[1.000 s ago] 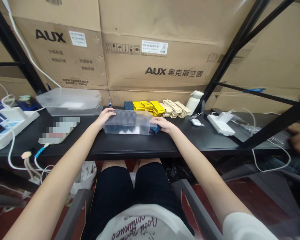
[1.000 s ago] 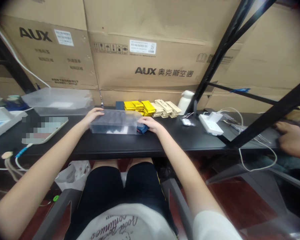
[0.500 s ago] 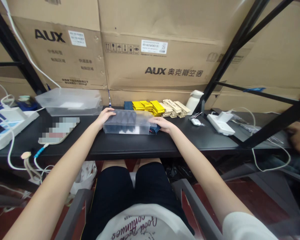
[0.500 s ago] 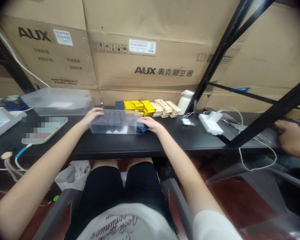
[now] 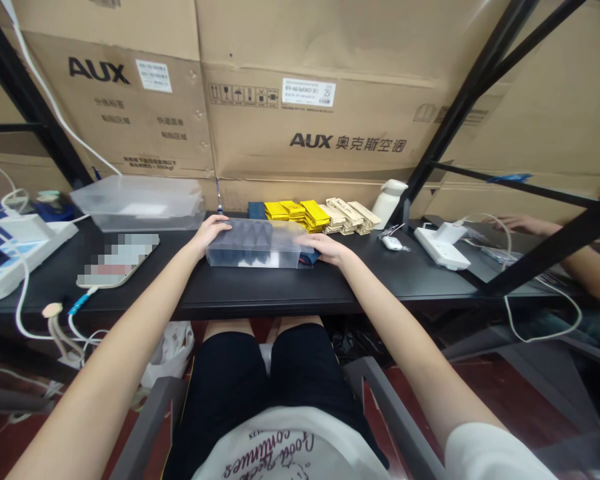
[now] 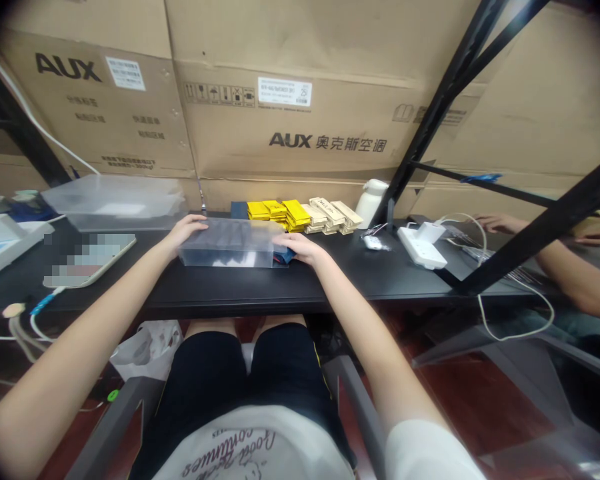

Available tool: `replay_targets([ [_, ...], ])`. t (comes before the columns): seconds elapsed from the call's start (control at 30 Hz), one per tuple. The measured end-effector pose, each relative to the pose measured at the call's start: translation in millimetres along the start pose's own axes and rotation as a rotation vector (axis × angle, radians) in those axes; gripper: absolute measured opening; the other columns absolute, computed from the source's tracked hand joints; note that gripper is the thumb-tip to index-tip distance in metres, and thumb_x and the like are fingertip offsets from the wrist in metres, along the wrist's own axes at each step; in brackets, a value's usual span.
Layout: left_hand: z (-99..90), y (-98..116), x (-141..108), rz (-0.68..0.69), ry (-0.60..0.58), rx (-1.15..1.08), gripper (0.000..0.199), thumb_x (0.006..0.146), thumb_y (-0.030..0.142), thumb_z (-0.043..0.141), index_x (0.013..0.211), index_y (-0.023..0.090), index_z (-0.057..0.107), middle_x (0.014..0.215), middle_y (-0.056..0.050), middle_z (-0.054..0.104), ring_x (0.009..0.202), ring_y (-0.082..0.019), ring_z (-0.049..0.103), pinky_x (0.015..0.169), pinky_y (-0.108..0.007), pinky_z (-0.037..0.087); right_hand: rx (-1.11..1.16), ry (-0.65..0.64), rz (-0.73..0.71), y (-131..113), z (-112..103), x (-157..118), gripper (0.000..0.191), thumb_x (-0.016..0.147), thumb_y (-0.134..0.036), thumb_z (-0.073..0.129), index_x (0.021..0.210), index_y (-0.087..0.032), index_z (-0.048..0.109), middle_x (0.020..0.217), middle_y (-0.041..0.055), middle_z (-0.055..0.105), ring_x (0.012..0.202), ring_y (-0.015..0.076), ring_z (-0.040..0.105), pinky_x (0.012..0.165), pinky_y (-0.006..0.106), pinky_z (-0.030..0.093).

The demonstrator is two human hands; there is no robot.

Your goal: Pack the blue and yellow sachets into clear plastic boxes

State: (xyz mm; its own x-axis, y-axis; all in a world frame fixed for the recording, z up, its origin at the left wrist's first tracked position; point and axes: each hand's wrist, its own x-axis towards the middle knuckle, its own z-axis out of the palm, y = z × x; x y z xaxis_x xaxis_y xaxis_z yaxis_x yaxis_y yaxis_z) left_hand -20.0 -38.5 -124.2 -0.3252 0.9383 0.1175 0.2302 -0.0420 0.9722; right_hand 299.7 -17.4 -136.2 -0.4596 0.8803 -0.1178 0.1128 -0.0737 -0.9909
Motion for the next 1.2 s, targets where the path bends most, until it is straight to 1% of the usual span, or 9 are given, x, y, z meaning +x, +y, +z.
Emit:
replay_targets([
  [0.17,0.1,0.0,-0.3,-0.004,0.002,0.003,0.026,0.056,0.022,0.071,0.082,0.022,0.067,0.084,-0.001,0.07,0.085,-0.025,0.066,0.072,-0.031,0.052,0.021,-0.016,-0.001,-3.5,1.5,-3.5,0.017,0.08,-0.025,0.073,0.097,-0.02,0.075,0.102,0.006,0.075,0.082,0.0151,0.069,0.066,0.022,0.059],
  [0.27,0.3,0.1,-0.8,-0.002,0.0,0.003,0.026,0.057,0.022,0.071,0.083,0.022,0.067,0.086,-0.001,0.07,0.085,-0.024,0.066,0.071,-0.03,0.052,0.031,-0.017,0.001,-5.2,2.3,-5.4,0.02,0.081,-0.024,0.073,0.1,-0.02,0.074,0.106,0.0059,0.074,0.082,0.0149,0.069,0.065,0.022,0.059],
  [0.43,0.3,0.3,-1.1,-0.013,-0.006,0.007,0.028,0.057,0.022,0.071,0.085,0.021,0.067,0.081,0.0,0.069,0.082,-0.022,0.066,0.069,-0.029,0.052,0.04,-0.017,0.004,-5.7,2.6,-5.9,0.021,0.082,-0.023,0.072,0.102,-0.02,0.073,0.106,0.0059,0.074,0.08,0.0143,0.069,0.064,0.021,0.059],
  [0.6,0.4,0.6,-1.3,-0.02,-0.007,0.009,0.028,0.058,0.022,0.071,0.086,0.021,0.066,0.08,0.0,0.068,0.082,-0.022,0.066,0.073,-0.03,0.052,0.047,-0.019,0.002,-5.0,2.4,-5.2,0.02,0.082,-0.023,0.072,0.102,-0.021,0.072,0.106,0.0046,0.074,0.081,0.0143,0.069,0.066,0.021,0.06],
  [0.73,0.2,1.9,-2.6,-0.013,-0.008,0.012,0.028,0.058,0.022,0.071,0.086,0.021,0.066,0.085,0.0,0.069,0.087,-0.023,0.066,0.076,-0.03,0.052,0.048,-0.02,0.001,-5.1,2.6,-5.2,0.022,0.081,-0.025,0.073,0.103,-0.022,0.072,0.108,0.0045,0.073,0.082,0.0147,0.07,0.066,0.022,0.06],
  [0.83,0.0,3.0,-3.4,-0.015,-0.007,0.018,0.027,0.059,0.021,0.071,0.086,0.021,0.066,0.083,0.0,0.069,0.086,-0.023,0.066,0.076,-0.031,0.052,0.044,-0.019,-0.003,-5.1,2.6,-5.2,0.023,0.08,-0.024,0.074,0.102,-0.022,0.072,0.108,0.0046,0.073,0.082,0.0145,0.069,0.065,0.022,0.06],
  [1.03,0.3,3.0,-3.3,-0.012,-0.003,0.02,0.026,0.058,0.021,0.07,0.084,0.022,0.066,0.082,0.0,0.069,0.086,-0.023,0.066,0.075,-0.031,0.053,0.024,-0.021,-0.017,-4.0,0.6,-4.0,0.028,0.078,-0.019,0.074,0.105,-0.022,0.071,0.108,0.0045,0.072,0.084,0.0142,0.069,0.07,0.023,0.059],
  [1.2,0.3,1.6,-2.4,-0.014,-0.006,0.009,0.027,0.057,0.022,0.07,0.084,0.022,0.066,0.08,0.0,0.068,0.083,-0.023,0.066,0.073,-0.031,0.052,0.014,-0.013,-0.024,-4.1,0.5,-4.2,0.03,0.078,-0.015,0.072,0.106,-0.022,0.07,0.106,0.0041,0.072,0.082,0.0138,0.069,0.068,0.023,0.06],
])
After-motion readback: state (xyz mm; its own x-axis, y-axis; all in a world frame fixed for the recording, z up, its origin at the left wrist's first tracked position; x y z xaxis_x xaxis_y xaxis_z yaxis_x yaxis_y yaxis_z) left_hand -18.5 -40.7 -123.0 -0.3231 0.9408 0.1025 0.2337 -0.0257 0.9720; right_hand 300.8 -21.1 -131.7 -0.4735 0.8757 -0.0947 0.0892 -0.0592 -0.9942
